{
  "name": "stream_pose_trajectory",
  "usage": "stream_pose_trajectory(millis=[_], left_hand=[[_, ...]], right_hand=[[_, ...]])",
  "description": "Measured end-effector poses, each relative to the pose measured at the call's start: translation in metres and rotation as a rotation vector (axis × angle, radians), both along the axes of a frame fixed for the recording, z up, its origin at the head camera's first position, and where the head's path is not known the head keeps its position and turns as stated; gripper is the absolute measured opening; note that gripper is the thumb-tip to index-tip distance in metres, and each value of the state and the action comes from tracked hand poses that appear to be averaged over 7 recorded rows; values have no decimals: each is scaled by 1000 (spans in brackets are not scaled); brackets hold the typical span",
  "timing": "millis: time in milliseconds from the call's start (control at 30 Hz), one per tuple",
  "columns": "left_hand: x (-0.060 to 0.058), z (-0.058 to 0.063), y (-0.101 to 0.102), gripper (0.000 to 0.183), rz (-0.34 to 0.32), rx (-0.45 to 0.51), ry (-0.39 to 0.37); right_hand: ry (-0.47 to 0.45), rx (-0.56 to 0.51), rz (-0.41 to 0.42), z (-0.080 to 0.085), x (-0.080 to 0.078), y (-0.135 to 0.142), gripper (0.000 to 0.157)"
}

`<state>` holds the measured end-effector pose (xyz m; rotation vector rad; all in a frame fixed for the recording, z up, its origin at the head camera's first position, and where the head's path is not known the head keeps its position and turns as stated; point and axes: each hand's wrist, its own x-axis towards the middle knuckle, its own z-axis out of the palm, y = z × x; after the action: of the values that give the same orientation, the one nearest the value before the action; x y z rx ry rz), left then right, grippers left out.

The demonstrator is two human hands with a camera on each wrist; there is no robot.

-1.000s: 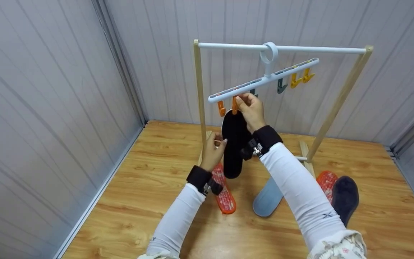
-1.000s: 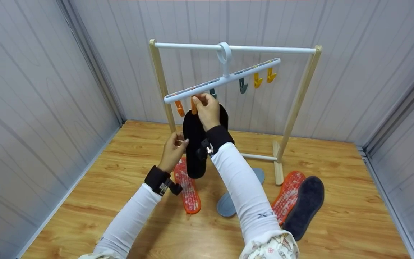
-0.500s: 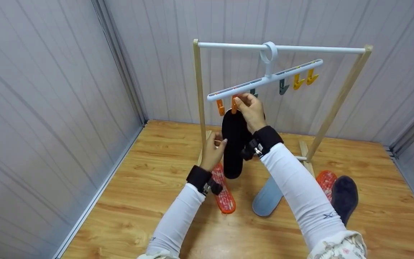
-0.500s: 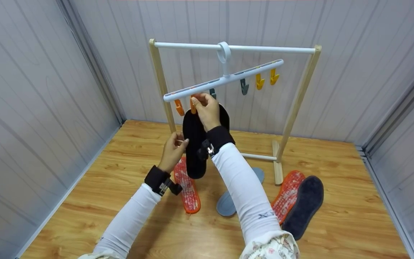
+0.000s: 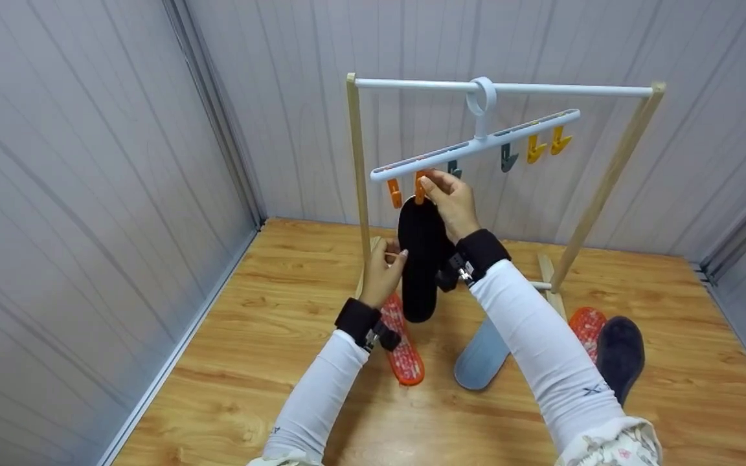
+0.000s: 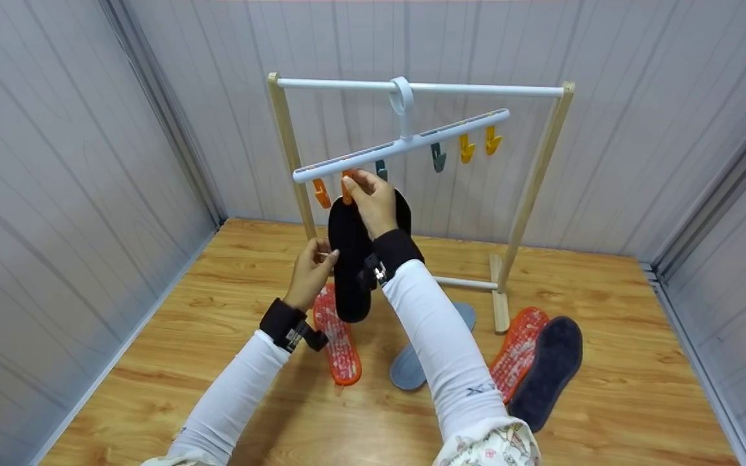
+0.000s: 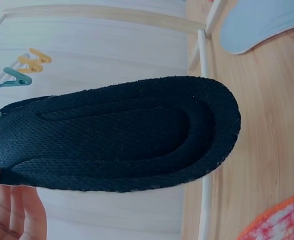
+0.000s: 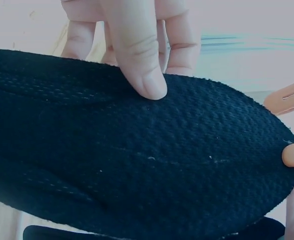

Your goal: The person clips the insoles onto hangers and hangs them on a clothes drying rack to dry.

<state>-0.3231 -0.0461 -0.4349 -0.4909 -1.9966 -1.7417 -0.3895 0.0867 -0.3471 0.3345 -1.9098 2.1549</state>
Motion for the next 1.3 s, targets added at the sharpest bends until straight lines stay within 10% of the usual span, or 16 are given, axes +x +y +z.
stream_pose_trajectory(millis=[700, 967, 1300], left_hand=[[-4, 1, -4, 11, 39, 9, -16], [-28, -26, -1, 14, 76, 1, -64], [-34, -28, -6, 14, 86, -16, -57]], right_hand=[[94, 18, -67, -18, 8, 7, 35], [76, -65, -99, -35, 11, 17, 35], [51, -209, -92, -54, 19, 27, 31]])
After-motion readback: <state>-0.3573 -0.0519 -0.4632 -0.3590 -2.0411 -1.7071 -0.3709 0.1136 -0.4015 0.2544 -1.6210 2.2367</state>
